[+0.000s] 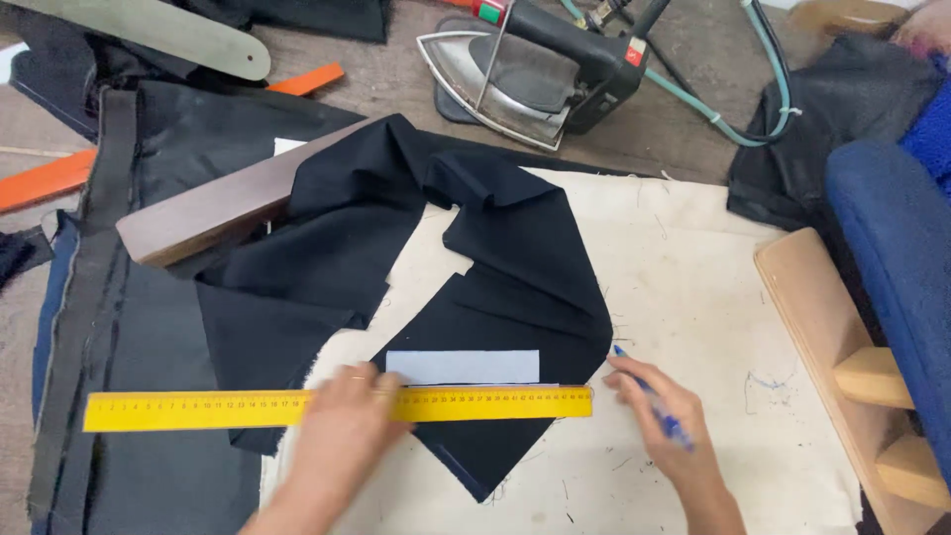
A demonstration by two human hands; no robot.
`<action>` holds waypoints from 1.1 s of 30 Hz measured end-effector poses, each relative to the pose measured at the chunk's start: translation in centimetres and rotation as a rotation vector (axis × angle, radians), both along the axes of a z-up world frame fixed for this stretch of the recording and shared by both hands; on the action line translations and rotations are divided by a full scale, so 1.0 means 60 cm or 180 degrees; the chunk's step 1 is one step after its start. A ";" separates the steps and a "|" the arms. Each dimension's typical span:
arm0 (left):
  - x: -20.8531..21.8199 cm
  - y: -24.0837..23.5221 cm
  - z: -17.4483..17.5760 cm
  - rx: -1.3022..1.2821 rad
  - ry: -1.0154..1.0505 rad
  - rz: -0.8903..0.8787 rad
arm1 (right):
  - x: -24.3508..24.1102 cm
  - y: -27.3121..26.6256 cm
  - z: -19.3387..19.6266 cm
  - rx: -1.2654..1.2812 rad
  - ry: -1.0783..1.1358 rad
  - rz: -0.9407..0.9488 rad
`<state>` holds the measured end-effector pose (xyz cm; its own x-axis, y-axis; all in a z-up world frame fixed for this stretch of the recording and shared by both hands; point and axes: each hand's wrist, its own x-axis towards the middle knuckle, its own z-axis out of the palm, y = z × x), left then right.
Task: Measuring and cutting fabric pieces using a ruler, pen, and scissors.
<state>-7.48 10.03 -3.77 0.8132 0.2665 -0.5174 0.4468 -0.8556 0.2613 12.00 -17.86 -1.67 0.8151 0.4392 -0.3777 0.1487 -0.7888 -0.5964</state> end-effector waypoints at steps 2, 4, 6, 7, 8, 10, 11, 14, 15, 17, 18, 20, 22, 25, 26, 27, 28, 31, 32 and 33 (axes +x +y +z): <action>-0.036 0.033 -0.024 -0.0044 -0.0217 0.0017 | -0.013 0.002 -0.013 0.0154 -0.0049 -0.0034; -0.070 0.055 -0.055 -0.0090 -0.0427 0.0043 | -0.026 0.010 -0.018 0.0306 -0.0090 -0.0060; -0.100 0.067 -0.093 -0.0099 -0.1273 -0.0377 | -0.038 0.023 -0.013 0.0742 -0.0281 0.0043; -0.108 0.066 -0.094 -0.0088 -0.1275 -0.0373 | -0.041 0.031 -0.011 0.0752 -0.0283 0.0049; -0.114 0.063 -0.097 -0.0293 -0.1372 -0.0446 | -0.042 0.035 -0.008 0.0692 -0.0334 0.0067; -0.123 0.060 -0.096 -0.0493 -0.1475 -0.0519 | -0.044 0.040 -0.005 0.0636 -0.0389 0.0086; -0.125 0.060 -0.093 -0.0633 -0.1294 -0.0542 | -0.043 0.039 -0.005 0.0619 -0.0460 0.0093; -0.139 0.061 -0.091 -0.0773 -0.1222 -0.0604 | -0.046 0.044 0.003 0.0743 -0.0638 0.0130; -0.146 0.061 -0.091 -0.0766 -0.1326 -0.0644 | -0.048 0.046 0.006 0.0892 -0.0740 0.0160; -0.159 0.063 -0.087 -0.0611 -0.1730 -0.0706 | -0.049 0.050 0.007 0.0952 -0.0709 0.0122; -0.166 0.064 -0.086 -0.0445 -0.2134 -0.0767 | -0.049 0.053 0.006 0.1018 -0.0681 0.0085; -0.195 0.070 -0.096 -0.0315 -0.1853 -0.0436 | -0.054 0.065 0.005 0.0990 -0.0574 -0.0072; -0.228 0.082 -0.102 -0.0157 -0.1579 -0.0082 | -0.062 0.083 -0.010 0.0987 -0.0469 -0.0198; -0.278 0.116 -0.113 0.0558 -0.1380 0.1368 | -0.081 0.137 -0.042 0.1276 -0.0019 -0.0719; -0.292 0.129 -0.116 0.0770 -0.1303 0.2105 | -0.089 0.164 -0.042 0.1295 -0.0386 -0.0005; -0.307 0.142 -0.120 0.0970 -0.1247 0.2849 | -0.099 0.190 -0.043 0.1306 -0.0764 0.0704; -0.315 0.164 -0.118 0.1006 -0.1278 0.2903 | -0.112 0.224 -0.046 0.1348 -0.0780 0.0760; -0.338 0.219 -0.112 0.1023 -0.0727 0.3592 | -0.152 0.327 -0.045 0.1349 -0.0573 0.1404; -0.345 0.233 -0.109 0.1140 -0.0808 0.3727 | -0.164 0.364 -0.038 0.1478 -0.0802 0.1695; -0.351 0.247 -0.107 0.1257 -0.0887 0.3861 | -0.176 0.401 -0.031 0.1606 -0.1033 0.1985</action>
